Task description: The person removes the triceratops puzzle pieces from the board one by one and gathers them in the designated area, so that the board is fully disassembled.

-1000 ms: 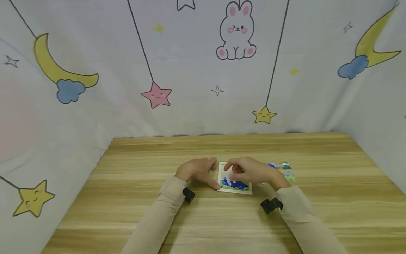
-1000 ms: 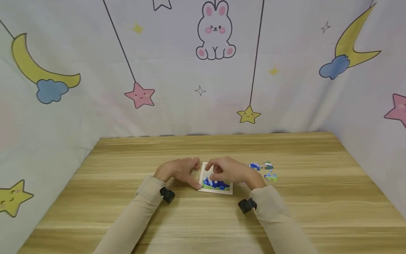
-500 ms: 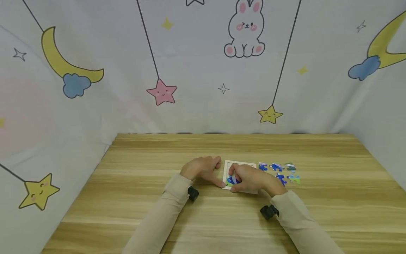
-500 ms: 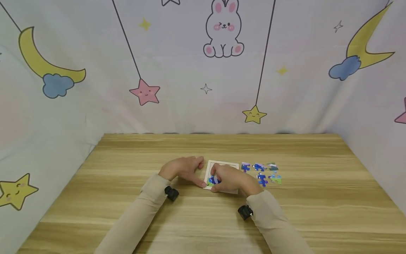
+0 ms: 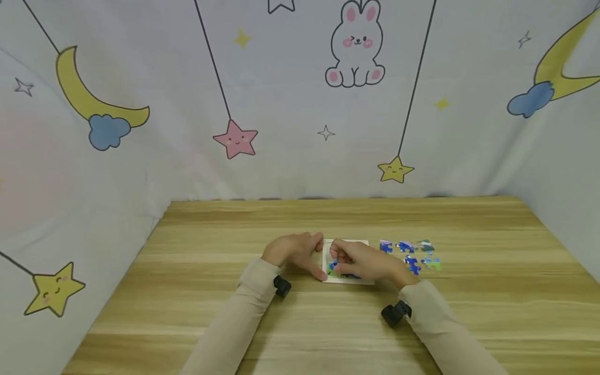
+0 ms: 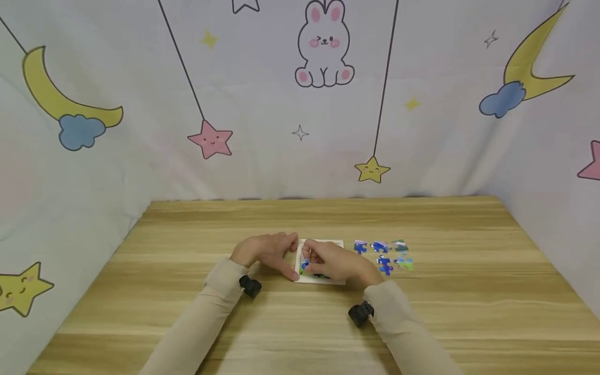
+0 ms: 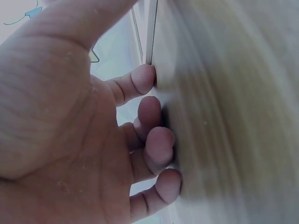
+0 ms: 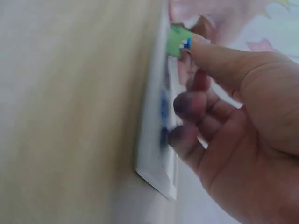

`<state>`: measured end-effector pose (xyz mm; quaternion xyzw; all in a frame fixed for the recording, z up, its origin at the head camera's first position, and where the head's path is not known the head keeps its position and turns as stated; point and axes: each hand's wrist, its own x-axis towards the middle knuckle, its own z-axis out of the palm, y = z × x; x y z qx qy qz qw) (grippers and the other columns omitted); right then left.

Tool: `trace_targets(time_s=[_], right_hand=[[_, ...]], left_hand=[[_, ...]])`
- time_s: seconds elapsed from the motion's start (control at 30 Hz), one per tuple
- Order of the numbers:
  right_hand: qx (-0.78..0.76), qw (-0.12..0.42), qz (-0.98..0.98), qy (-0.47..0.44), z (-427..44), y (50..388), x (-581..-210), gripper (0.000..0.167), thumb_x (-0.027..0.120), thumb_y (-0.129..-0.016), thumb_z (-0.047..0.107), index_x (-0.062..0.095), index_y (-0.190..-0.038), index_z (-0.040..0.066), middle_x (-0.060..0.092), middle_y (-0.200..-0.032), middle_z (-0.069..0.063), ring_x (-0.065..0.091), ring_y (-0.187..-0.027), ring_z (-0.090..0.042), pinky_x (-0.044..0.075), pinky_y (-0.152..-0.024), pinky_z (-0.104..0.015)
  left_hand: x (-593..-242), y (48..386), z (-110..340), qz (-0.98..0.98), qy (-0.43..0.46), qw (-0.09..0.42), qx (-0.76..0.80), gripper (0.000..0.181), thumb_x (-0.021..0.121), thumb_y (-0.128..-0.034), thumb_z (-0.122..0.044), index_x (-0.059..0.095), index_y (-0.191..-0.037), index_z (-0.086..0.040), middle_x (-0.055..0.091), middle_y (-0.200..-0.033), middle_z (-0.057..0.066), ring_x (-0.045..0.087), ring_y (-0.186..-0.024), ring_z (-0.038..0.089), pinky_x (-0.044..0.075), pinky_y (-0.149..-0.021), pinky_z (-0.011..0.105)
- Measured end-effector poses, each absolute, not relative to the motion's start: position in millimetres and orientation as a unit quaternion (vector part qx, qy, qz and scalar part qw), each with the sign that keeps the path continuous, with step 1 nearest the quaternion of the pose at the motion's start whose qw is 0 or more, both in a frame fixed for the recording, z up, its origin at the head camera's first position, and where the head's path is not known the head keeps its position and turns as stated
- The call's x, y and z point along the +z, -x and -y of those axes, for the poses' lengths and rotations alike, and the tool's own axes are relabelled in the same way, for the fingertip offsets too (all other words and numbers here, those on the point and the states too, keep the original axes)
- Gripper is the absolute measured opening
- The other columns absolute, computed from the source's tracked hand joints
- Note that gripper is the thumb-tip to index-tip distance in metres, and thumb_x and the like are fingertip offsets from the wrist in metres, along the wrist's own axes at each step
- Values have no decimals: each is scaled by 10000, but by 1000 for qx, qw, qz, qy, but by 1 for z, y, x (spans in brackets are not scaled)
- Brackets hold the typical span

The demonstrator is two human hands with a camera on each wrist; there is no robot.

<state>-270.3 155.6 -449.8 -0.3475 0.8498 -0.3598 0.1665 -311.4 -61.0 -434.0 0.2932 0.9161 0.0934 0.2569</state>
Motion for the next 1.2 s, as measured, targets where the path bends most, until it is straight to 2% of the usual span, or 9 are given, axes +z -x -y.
trace_targets(time_s=[0.2,0.33,0.47,0.7,1.0,1.2], right_hand=[[-382,154,-851,326,-186,273,-428,109,622,-1009,206,586,-988,106,518,-783,26,476,-677,-115,404,-617,-257],[-382,142,-864,295,-216,264,-417,136,601,-1021,219,640,-978,96,554,-789,5,494,-683,-122,417,-597,-262],[-366,169,-863,304,-239,250,-421,172,591,-1026,210,655,-931,82,524,-730,35,466,-633,-70,398,-557,-238],[-334,204,-870,299,-251,235,-439,168,654,-986,217,692,-830,167,558,-715,120,461,-621,-21,389,-557,-210],[-275,158,-912,260,-251,233,-433,108,723,-929,194,707,-824,174,602,-752,108,498,-651,-44,429,-587,-230],[-260,115,-924,256,-238,234,-421,82,727,-927,192,692,-859,162,558,-730,96,480,-650,-71,408,-578,-241]], left_hand=[[-435,310,60,-914,-298,256,102,603,839,-758,-530,440,-1032,-170,454,-906,-2,435,-783,138,359,-670,272],[-435,308,60,-912,-303,253,107,595,848,-754,-515,441,-1016,-168,439,-882,-8,431,-770,134,352,-657,268],[-436,307,63,-916,-292,253,105,606,849,-749,-519,437,-1015,-163,444,-892,-4,432,-776,136,352,-656,278],[-438,307,70,-917,-282,256,115,611,854,-746,-510,448,-1022,-145,430,-878,3,421,-760,143,338,-650,284],[-436,308,71,-915,-297,246,122,605,846,-753,-512,442,-1013,-144,425,-872,2,415,-755,140,331,-642,278],[-436,308,67,-911,-309,245,118,593,838,-756,-526,436,-993,-160,424,-860,-5,416,-731,135,339,-624,273]])
